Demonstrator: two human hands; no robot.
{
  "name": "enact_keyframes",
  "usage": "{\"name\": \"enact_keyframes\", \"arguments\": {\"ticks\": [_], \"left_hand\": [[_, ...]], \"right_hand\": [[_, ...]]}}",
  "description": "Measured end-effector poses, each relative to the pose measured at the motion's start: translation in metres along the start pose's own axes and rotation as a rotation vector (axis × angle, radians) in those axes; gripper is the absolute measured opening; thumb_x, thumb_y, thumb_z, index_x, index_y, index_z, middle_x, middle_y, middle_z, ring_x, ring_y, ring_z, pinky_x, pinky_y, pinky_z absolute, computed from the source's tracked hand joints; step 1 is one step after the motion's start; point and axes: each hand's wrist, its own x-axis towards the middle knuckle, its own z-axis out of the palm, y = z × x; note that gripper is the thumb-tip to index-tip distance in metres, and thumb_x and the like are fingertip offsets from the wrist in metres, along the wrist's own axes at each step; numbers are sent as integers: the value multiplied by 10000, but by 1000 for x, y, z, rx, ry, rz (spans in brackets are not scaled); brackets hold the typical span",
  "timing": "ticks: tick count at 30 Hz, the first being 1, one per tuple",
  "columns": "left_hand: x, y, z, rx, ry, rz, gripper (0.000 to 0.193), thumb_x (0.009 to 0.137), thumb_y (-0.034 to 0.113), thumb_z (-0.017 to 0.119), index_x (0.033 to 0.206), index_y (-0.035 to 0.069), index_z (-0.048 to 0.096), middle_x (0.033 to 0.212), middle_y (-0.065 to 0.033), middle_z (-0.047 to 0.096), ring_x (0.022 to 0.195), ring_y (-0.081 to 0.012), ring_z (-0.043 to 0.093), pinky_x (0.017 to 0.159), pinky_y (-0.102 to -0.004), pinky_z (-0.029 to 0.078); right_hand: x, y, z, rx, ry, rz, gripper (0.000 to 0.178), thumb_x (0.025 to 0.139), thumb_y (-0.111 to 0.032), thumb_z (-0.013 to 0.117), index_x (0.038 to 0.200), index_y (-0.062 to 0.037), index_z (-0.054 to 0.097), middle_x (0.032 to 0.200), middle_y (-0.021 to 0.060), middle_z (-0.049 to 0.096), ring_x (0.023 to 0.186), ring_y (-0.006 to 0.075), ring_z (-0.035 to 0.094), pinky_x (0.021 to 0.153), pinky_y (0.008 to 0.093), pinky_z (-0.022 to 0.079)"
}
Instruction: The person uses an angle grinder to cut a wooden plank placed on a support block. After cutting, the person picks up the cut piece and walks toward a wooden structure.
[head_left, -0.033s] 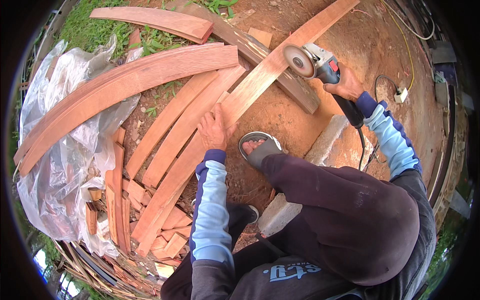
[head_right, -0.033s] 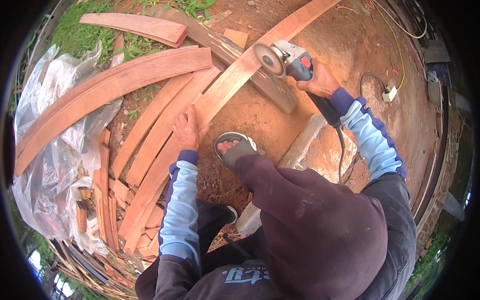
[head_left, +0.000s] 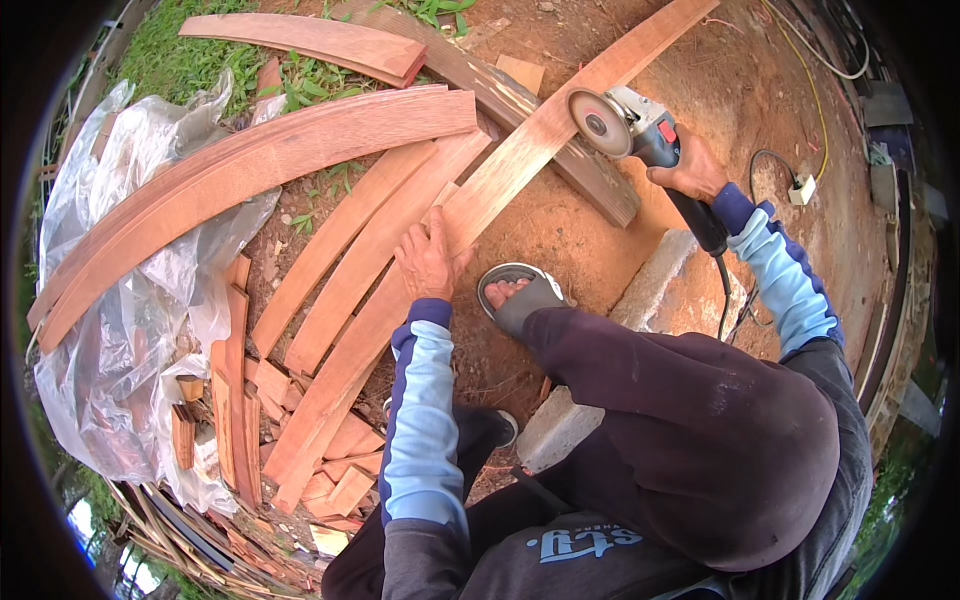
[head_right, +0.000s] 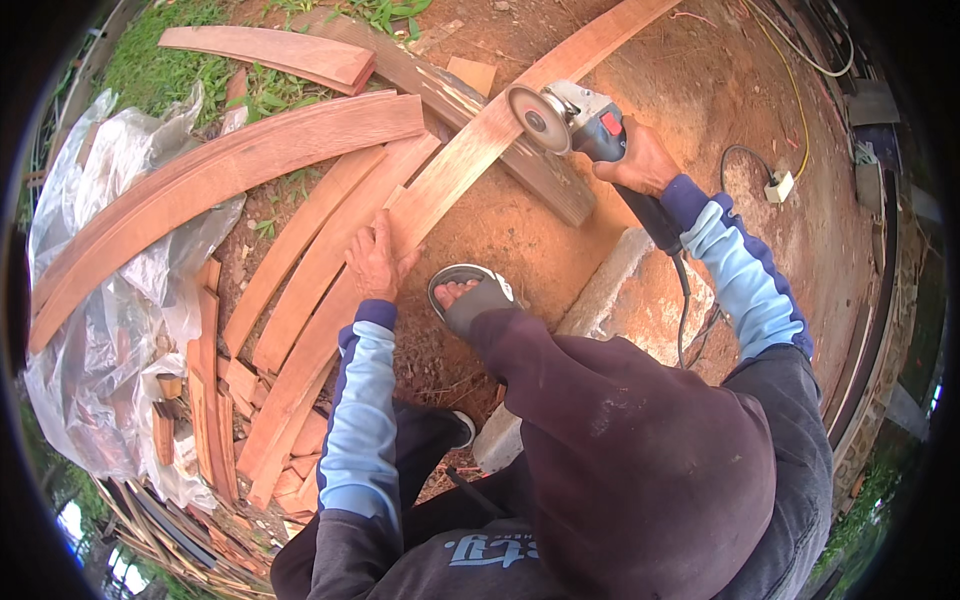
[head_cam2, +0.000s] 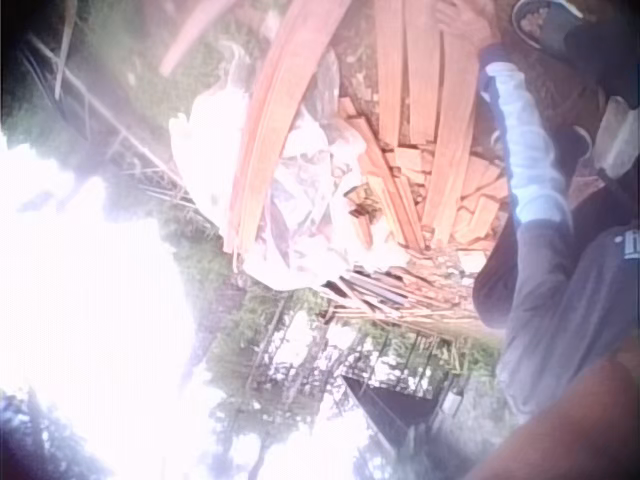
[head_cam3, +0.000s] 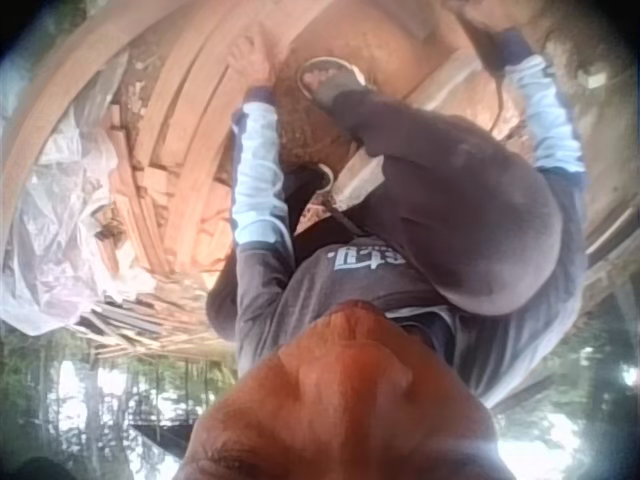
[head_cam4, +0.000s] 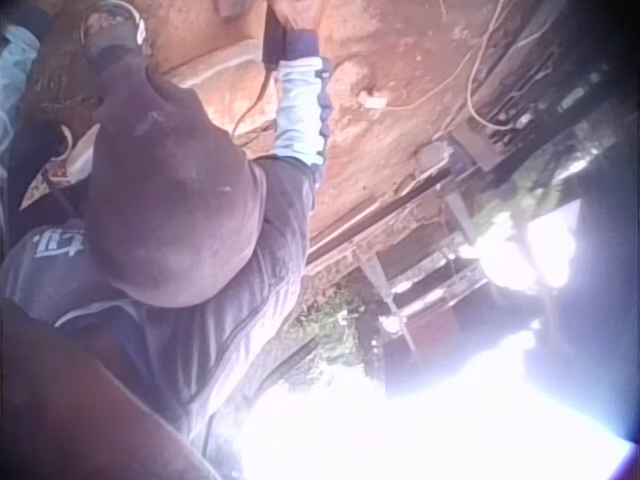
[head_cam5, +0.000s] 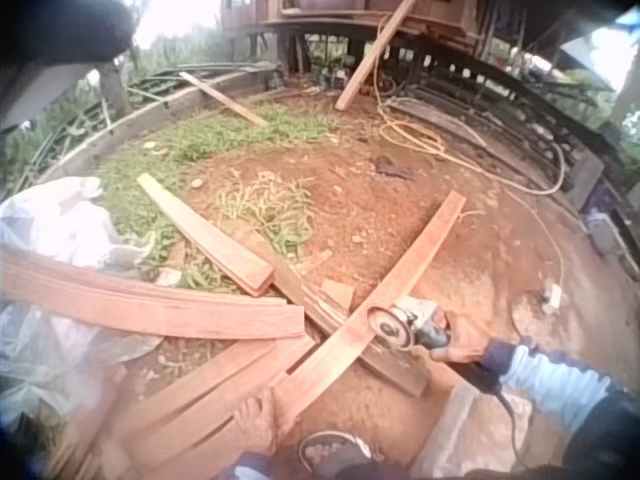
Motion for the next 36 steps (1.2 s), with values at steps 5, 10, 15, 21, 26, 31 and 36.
{"name": "enact_keyframes", "arguments": {"ticks": [5, 10, 15, 21, 26, 31, 36], "left_hand": [[1, 0, -2, -5, 7, 8, 856, 578, 407, 833, 1301, 118, 477, 918, -108, 511, 861, -281, 510, 721, -400, 380], [2, 1, -3, -28, 17, 23, 848, 584, 407, 830, 1298, 118, 475, 914, -109, 511, 857, -280, 510, 710, -398, 375], [4, 3, -2, -20, 7, 16, 842, 592, 410, 826, 1297, 117, 473, 912, -107, 511, 861, -280, 511, 714, -401, 377], [5, 4, -1, 6, -29, 0, 861, 595, 448, 811, 1310, 105, 476, 949, -103, 528, 880, -285, 516, 715, -414, 389], [5, 4, 0, 17, -15, 4, 867, 596, 456, 808, 1316, 109, 472, 941, -102, 522, 872, -283, 516, 709, -409, 387], [4, 3, 3, 58, -1, 6, 886, 585, 463, 811, 1325, 117, 469, 930, -95, 514, 867, -277, 515, 705, -404, 386], [5, 3, 4, 70, 13, 9, 883, 563, 450, 826, 1308, 134, 472, 913, -85, 502, 847, -264, 513, 705, -393, 388]], "right_hand": [[-2, 1, 2, 16, 17, -16, 593, 581, -277, 715, 987, 116, 533, 807, 217, 604, 739, 290, 612, 677, 373, 490], [-1, 2, 4, -7, 7, -3, 591, 580, -281, 715, 985, 111, 538, 808, 219, 604, 746, 289, 612, 684, 372, 488], [0, 5, 4, -39, -1, -1, 594, 575, -285, 716, 1019, 75, 552, 801, 160, 610, 714, 249, 593, 675, 358, 486], [4, 6, 3, -53, -2, -2, 582, 576, -287, 712, 1004, 74, 553, 782, 171, 601, 714, 257, 591, 672, 363, 482], [9, 6, 2, -89, -27, -31, 576, 576, -289, 709, 960, 103, 536, 789, 227, 596, 728, 314, 602, 676, 386, 478], [11, 5, 3, -103, -50, -51, 579, 580, -292, 706, 951, 116, 530, 806, 260, 598, 758, 351, 611, 693, 399, 478], [14, 11, 3, -98, -61, -64, 584, 584, -294, 708, 962, 117, 535, 813, 260, 600, 773, 349, 610, 699, 400, 478]]}}
